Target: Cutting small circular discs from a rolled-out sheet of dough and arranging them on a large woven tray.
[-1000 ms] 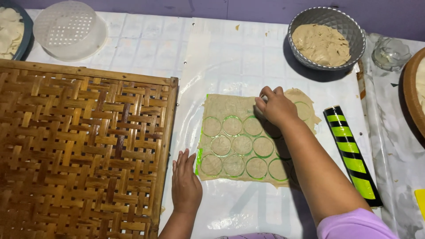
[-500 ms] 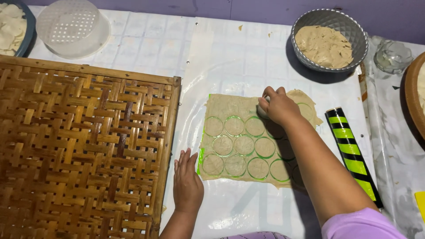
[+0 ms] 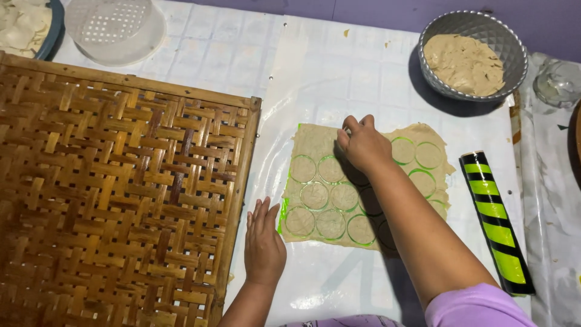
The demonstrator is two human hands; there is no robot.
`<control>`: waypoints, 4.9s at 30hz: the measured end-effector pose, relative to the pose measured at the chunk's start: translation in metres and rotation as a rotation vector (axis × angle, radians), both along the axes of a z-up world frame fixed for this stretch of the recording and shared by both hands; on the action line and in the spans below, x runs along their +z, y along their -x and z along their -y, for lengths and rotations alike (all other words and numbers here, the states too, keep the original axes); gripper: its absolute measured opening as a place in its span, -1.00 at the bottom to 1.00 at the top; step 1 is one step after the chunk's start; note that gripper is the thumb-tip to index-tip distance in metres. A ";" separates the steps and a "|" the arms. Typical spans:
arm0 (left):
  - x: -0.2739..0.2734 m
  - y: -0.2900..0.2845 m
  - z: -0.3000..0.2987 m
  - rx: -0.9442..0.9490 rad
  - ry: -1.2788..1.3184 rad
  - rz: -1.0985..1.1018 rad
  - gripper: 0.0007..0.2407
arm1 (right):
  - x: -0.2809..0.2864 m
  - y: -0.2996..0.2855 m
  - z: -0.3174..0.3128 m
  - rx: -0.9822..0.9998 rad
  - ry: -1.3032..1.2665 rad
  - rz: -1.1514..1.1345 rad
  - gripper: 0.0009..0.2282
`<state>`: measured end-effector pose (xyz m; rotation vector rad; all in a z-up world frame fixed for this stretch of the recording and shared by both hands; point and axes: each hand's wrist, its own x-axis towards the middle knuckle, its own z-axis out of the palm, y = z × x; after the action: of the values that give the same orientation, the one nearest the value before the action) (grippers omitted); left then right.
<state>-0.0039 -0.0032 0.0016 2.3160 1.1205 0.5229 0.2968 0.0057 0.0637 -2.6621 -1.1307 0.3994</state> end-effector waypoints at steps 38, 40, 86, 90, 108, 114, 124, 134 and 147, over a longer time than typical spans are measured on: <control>-0.005 0.000 -0.004 -0.021 0.010 -0.006 -0.60 | 0.005 0.027 -0.061 0.200 0.078 -0.028 -0.63; -0.005 -0.002 -0.008 -0.032 0.002 0.016 -0.60 | 0.006 0.008 -0.070 0.192 0.096 -0.030 -0.63; -0.011 -0.003 -0.001 0.000 -0.082 0.042 -0.62 | -0.033 -0.087 0.205 -0.379 -0.093 0.031 -0.67; -0.010 -0.004 0.000 0.013 -0.079 0.032 -0.61 | -0.042 -0.081 0.235 -0.382 -0.132 -0.018 -0.73; -0.005 -0.008 0.005 0.038 -0.102 0.040 -0.59 | -0.043 -0.064 0.279 -0.301 -0.313 -0.291 -0.77; -0.006 -0.006 0.007 0.041 -0.124 0.047 -0.61 | -0.030 -0.028 0.312 -0.272 -0.206 -0.302 -0.66; -0.007 -0.005 0.009 0.040 -0.138 0.049 -0.61 | -0.017 0.014 0.292 -0.344 -0.016 -0.098 -0.72; -0.009 -0.006 0.008 0.046 -0.137 0.069 -0.61 | -0.027 0.056 0.317 -0.390 -0.030 -0.147 -0.69; -0.016 -0.002 0.003 0.024 -0.114 0.083 -0.61 | -0.025 0.114 0.289 -0.247 -0.363 -0.199 -0.81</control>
<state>-0.0023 -0.0063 -0.0147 2.3562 1.1065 0.7024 0.1832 -0.2831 0.0383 -2.3432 -0.7249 0.3633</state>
